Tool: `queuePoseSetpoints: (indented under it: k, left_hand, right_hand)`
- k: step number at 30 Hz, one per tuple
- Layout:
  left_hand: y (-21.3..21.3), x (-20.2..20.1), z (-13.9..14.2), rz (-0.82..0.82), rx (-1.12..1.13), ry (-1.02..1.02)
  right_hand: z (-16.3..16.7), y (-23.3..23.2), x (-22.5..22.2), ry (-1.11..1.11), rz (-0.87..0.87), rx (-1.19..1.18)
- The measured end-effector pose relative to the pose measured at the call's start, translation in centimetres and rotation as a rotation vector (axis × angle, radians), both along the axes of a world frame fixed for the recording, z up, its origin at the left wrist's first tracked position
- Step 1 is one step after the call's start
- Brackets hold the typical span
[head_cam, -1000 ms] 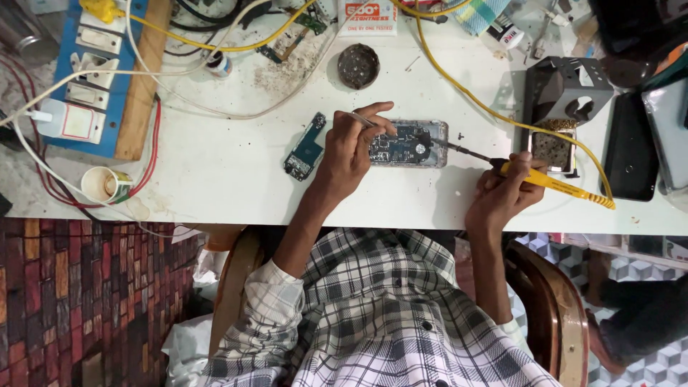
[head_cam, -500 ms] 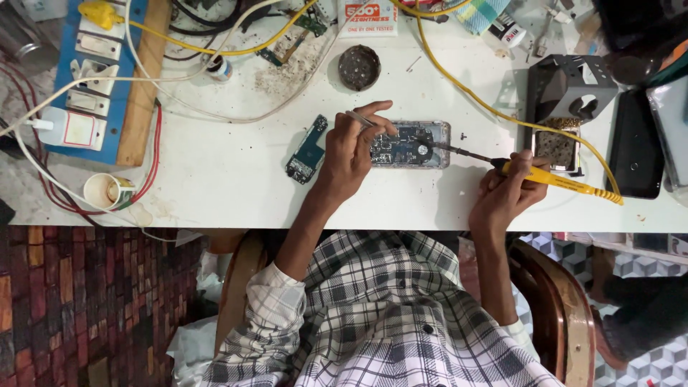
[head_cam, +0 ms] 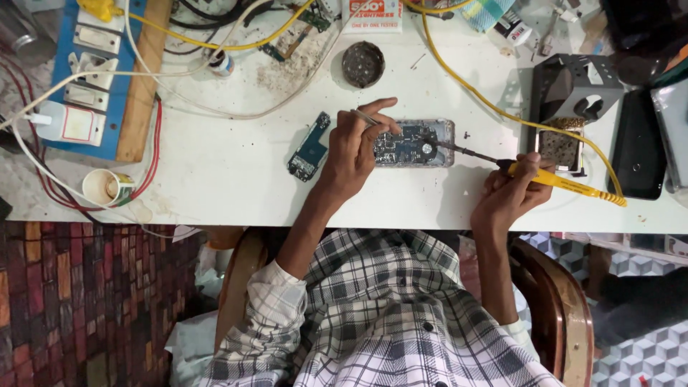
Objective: The person solders components on a disassembled smartphone motherboard resting on the workbench, holding the board steady with one hand while applying a soldering iron with the other, occasionally using tweezers to reposition small parts on the board.
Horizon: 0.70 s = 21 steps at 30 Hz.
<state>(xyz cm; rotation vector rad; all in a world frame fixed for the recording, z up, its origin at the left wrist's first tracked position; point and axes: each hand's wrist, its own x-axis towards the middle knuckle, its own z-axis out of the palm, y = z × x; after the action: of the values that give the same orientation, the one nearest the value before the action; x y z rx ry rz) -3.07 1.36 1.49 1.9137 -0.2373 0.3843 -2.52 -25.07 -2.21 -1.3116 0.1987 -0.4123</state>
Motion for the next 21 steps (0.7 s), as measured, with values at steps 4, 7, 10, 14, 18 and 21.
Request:
queuePoseSetpoints:
  k: [4, 7, 10, 14, 18, 21]
  left_hand:
    - [-0.14, -0.19, -0.04, 0.004, 0.031, -0.033]
    - [-0.2, -0.3, -0.23, 0.03, 0.088, -0.057]
    - [-0.14, -0.25, -0.5, 0.008, 0.062, -0.035]
    - [-0.36, -0.21, -0.83, -0.011, 0.014, 0.009]
    - [-0.34, -0.12, -0.96, 0.0, 0.018, 0.022]
    - [-0.26, 0.04, -0.93, -0.049, -0.03, -0.024]
  right_hand:
    - [0.02, -0.13, 0.17, 0.016, -0.045, 0.045]
    - [0.01, -0.2, 0.28, 0.035, -0.064, 0.085]
    - [0.1, -0.25, 0.21, -0.005, -0.036, 0.081]
    - [0.28, -0.49, 0.13, -0.039, -0.018, 0.127]
    - [0.29, -0.59, 0.1, -0.06, 0.006, 0.161]
    - [0.21, -0.56, 0.04, -0.124, 0.029, 0.119]
